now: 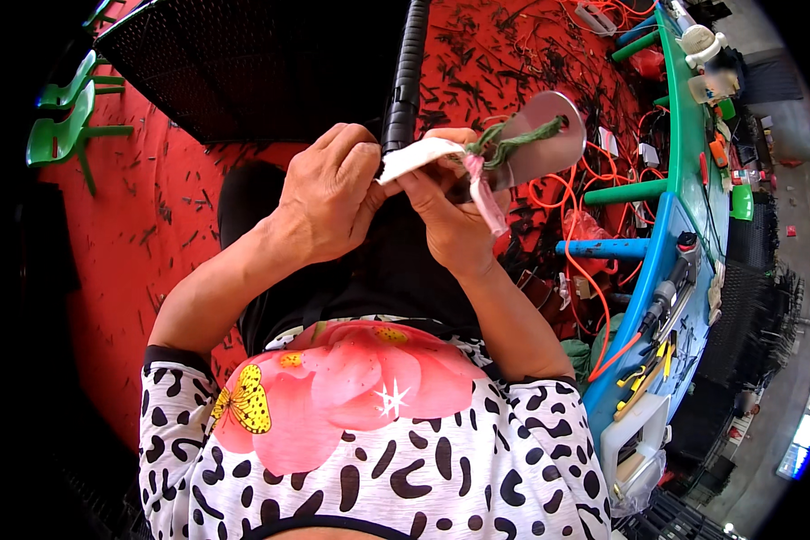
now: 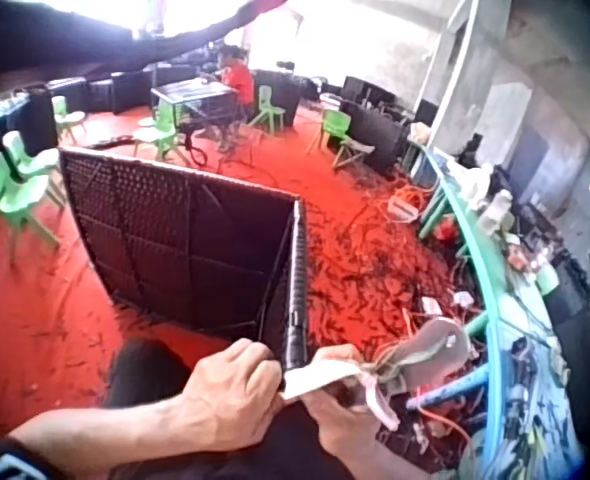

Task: The person uses a knife to trim excess plastic strands from the edges of a black plastic frame. After trimming, they carry the frame and place it on a stack of similar frames.

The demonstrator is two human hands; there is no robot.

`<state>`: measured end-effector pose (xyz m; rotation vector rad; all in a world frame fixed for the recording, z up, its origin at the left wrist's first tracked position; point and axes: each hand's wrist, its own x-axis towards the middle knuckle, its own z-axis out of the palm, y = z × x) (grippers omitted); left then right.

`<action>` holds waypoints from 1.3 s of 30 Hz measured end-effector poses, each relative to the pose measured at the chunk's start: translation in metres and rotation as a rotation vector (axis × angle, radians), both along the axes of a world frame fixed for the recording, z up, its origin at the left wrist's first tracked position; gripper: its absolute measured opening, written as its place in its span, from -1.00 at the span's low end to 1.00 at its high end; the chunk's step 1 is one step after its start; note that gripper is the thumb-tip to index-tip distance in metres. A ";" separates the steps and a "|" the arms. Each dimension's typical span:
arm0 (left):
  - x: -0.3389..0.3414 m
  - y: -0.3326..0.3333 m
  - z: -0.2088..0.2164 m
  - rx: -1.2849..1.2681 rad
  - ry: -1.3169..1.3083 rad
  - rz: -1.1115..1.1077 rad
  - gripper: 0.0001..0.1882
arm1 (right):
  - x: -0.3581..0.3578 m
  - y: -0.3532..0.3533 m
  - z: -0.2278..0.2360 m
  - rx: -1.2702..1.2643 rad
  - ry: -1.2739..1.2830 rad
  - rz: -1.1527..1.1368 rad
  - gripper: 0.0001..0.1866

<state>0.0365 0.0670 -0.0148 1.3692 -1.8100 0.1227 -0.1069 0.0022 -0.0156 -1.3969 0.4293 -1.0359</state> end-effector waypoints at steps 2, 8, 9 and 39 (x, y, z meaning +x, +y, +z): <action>-0.004 0.003 -0.004 0.002 0.018 0.016 -0.76 | -0.003 0.003 0.001 -0.030 0.015 0.028 -0.71; -0.013 0.011 -0.016 0.022 0.101 -0.018 -0.72 | -0.015 0.010 -0.019 -0.224 0.097 -0.027 -0.72; -0.015 0.011 -0.019 0.020 0.120 -0.031 -0.69 | -0.014 0.009 -0.024 -0.299 0.104 -0.051 -0.73; 0.010 0.019 -0.035 0.137 0.579 -0.247 -0.60 | -0.006 -0.020 0.008 0.506 0.238 0.554 -0.76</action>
